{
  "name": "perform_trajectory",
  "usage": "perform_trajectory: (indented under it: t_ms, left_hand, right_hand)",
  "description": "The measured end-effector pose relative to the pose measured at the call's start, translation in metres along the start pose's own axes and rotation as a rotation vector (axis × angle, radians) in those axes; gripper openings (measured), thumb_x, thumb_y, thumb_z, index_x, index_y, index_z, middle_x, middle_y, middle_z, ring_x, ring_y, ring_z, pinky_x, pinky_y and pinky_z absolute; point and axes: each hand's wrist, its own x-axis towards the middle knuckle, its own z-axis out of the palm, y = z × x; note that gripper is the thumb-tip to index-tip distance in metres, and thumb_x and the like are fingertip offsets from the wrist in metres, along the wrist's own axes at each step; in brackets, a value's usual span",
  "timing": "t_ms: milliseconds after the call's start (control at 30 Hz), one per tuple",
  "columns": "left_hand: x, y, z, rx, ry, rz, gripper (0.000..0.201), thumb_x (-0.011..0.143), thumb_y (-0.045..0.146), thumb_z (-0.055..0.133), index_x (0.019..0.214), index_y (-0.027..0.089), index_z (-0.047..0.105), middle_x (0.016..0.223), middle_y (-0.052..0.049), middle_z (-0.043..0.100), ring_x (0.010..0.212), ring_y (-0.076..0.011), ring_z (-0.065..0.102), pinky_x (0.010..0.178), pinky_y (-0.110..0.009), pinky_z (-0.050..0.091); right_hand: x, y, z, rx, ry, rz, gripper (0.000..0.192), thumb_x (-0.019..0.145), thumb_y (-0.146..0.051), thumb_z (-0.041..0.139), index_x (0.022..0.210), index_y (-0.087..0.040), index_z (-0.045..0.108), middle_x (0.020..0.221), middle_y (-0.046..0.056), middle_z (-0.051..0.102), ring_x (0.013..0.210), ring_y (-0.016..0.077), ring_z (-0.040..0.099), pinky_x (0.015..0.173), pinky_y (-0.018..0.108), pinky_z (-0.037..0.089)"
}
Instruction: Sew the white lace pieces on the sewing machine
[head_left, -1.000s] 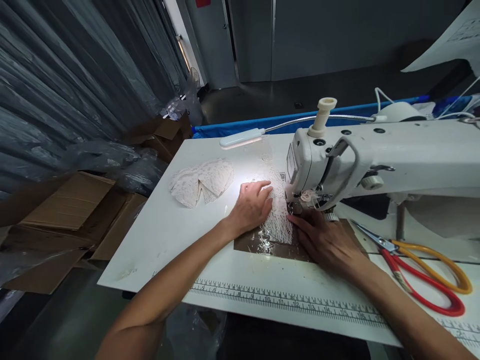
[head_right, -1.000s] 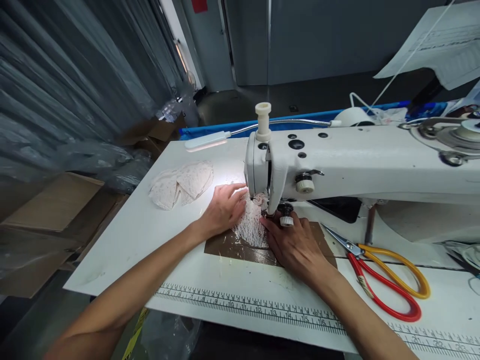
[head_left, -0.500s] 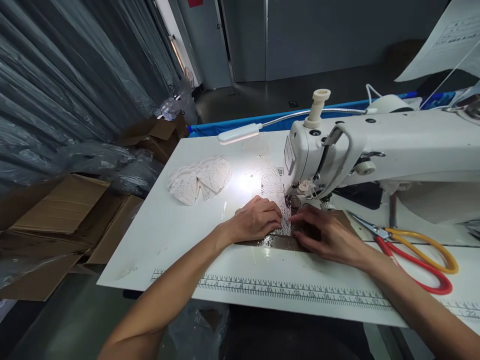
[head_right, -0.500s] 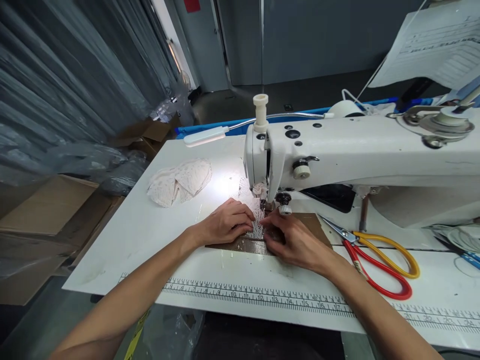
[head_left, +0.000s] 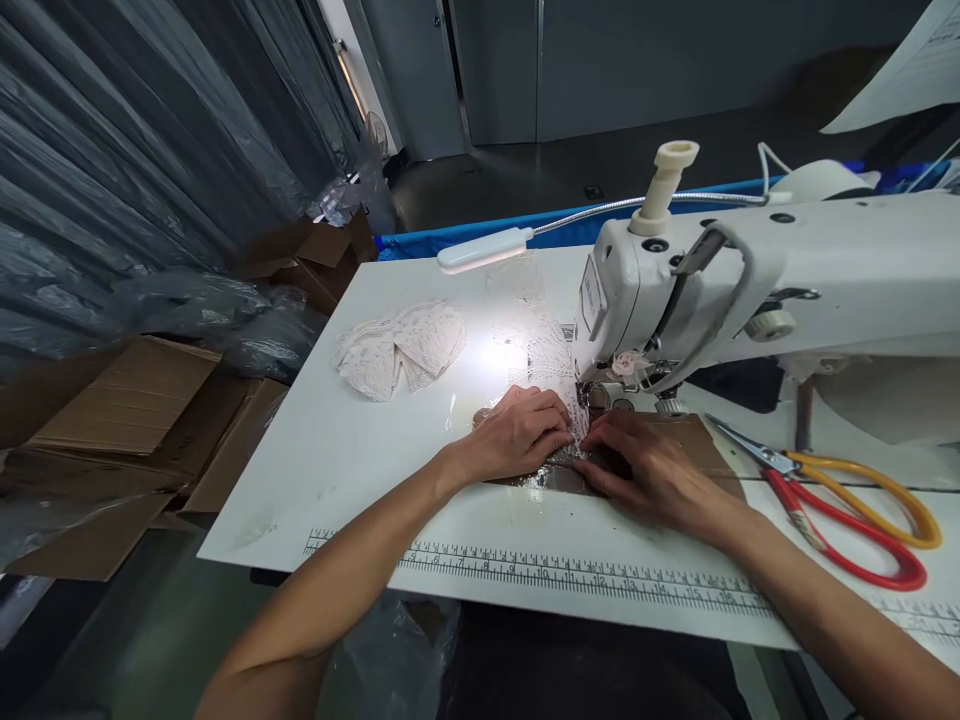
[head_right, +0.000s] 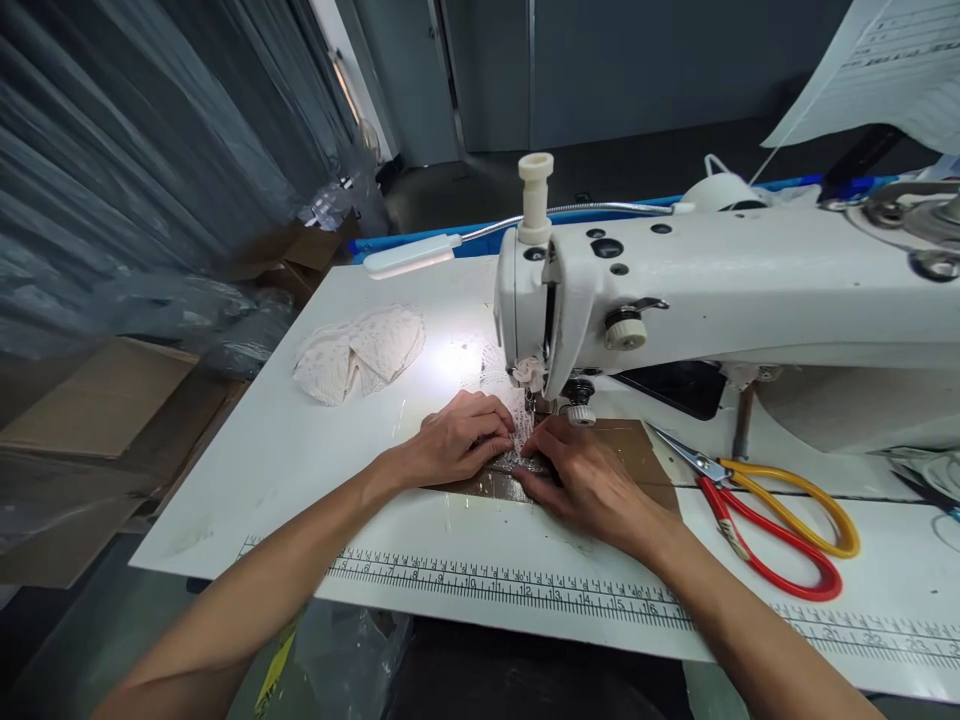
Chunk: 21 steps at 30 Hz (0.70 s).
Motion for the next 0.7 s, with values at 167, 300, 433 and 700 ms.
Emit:
perform_trajectory:
  t_ms: [167, 300, 433, 700]
  left_hand:
    - [-0.002, -0.003, 0.000, 0.004, 0.074, 0.074, 0.029, 0.093, 0.042, 0.055, 0.093, 0.015, 0.064, 0.103, -0.008, 0.065, 0.091, -0.0194, 0.059, 0.086, -0.039, 0.044]
    - [-0.004, -0.008, -0.003, 0.033, 0.084, 0.202, 0.031, 0.087, 0.043, 0.064, 0.100, 0.015, 0.066, 0.105, -0.010, 0.065, 0.095, -0.0209, 0.060, 0.084, -0.038, 0.045]
    - [-0.003, -0.010, -0.002, 0.028, 0.062, 0.187, 0.019, 0.093, 0.030, 0.057, 0.084, 0.017, 0.067, 0.099, -0.007, 0.066, 0.090, -0.0174, 0.061, 0.083, -0.035, 0.045]
    - [0.000, -0.006, 0.001, 0.017, -0.011, 0.040, 0.028, 0.100, 0.029, 0.041, 0.083, 0.016, 0.058, 0.097, -0.007, 0.062, 0.086, -0.0162, 0.055, 0.082, -0.034, 0.044]
  right_hand:
    - [0.002, 0.003, 0.005, 0.039, 0.034, 0.005, 0.021, 0.097, -0.032, 0.041, 0.094, -0.018, 0.057, 0.094, 0.008, 0.060, 0.084, 0.0197, 0.060, 0.077, 0.037, 0.050]
    - [0.002, 0.001, 0.002, 0.156, 0.068, 0.050, 0.018, 0.096, -0.031, 0.043, 0.095, -0.019, 0.056, 0.090, 0.006, 0.061, 0.079, 0.0178, 0.060, 0.073, 0.034, 0.049]
    - [0.001, -0.002, -0.006, 0.234, 0.070, 0.062, 0.014, 0.093, -0.031, 0.049, 0.098, -0.019, 0.055, 0.086, 0.005, 0.062, 0.076, 0.0163, 0.059, 0.070, 0.031, 0.049]
    - [-0.002, 0.000, 0.000, 0.060, -0.010, 0.010, 0.029, 0.086, -0.036, 0.061, 0.110, -0.021, 0.055, 0.109, 0.009, 0.058, 0.100, 0.0236, 0.057, 0.085, 0.041, 0.050]
